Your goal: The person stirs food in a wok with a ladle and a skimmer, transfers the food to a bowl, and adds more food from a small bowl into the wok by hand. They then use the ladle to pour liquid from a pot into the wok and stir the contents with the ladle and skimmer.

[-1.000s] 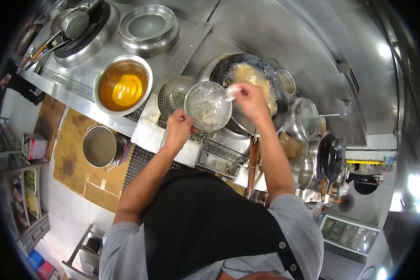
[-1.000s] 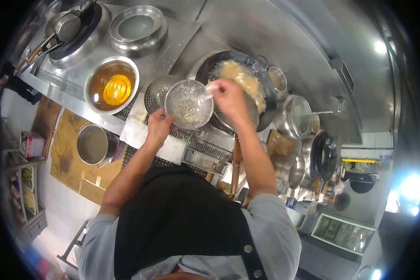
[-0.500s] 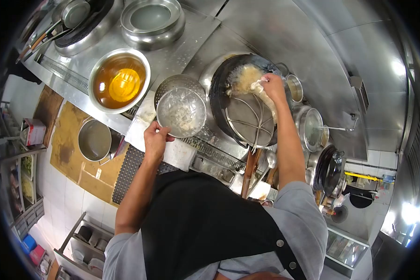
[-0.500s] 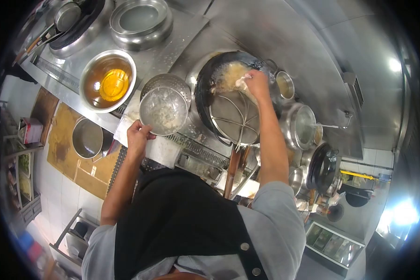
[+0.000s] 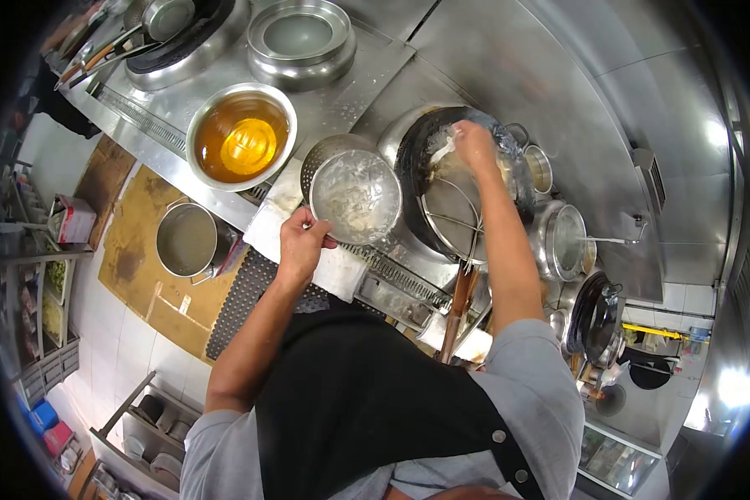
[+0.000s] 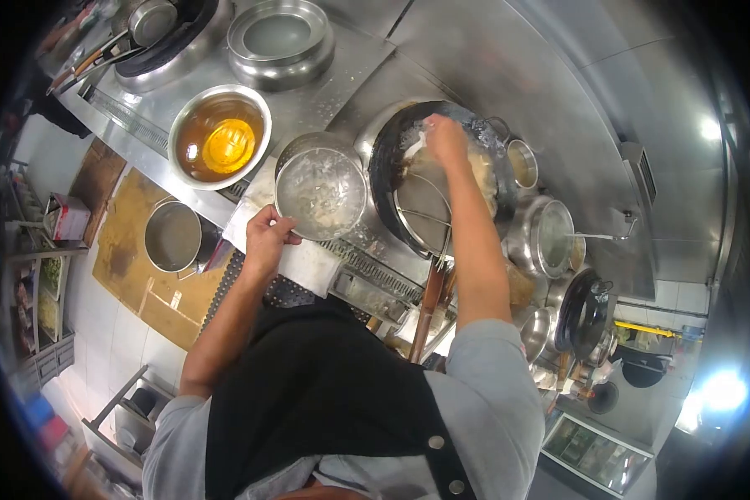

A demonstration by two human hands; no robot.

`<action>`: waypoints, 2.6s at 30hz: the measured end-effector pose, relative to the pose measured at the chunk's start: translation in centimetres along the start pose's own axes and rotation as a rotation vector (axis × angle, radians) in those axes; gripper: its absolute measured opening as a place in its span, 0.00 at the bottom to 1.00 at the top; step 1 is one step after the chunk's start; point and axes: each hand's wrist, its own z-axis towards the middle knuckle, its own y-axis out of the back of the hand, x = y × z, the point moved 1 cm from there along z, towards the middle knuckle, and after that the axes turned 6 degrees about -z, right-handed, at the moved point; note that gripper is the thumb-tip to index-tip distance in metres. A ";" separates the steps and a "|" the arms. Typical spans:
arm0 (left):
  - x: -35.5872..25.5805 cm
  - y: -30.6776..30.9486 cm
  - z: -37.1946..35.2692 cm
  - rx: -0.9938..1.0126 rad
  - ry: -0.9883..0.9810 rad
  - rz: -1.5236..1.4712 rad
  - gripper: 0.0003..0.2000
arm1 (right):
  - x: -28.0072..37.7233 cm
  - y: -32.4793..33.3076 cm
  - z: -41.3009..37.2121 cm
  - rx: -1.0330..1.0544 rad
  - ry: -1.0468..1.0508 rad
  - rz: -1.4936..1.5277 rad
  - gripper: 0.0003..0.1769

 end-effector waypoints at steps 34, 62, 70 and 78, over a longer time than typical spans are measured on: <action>-1.2 -0.9 -4.6 0.251 -0.209 0.275 0.08 | 15.4 4.9 -23.4 0.123 0.228 0.255 0.13; -5.4 17.4 -13.4 -0.295 -0.291 -0.079 0.07 | 7.1 13.3 -11.5 -0.267 -0.243 1.438 0.26; -2.6 43.3 -31.0 -0.586 -0.281 -0.082 0.05 | 15.7 7.4 -27.6 0.212 0.022 2.130 0.20; 9.6 69.1 -69.2 -1.774 -0.288 -0.498 0.02 | 38.0 2.8 -33.3 0.472 -0.203 2.006 0.20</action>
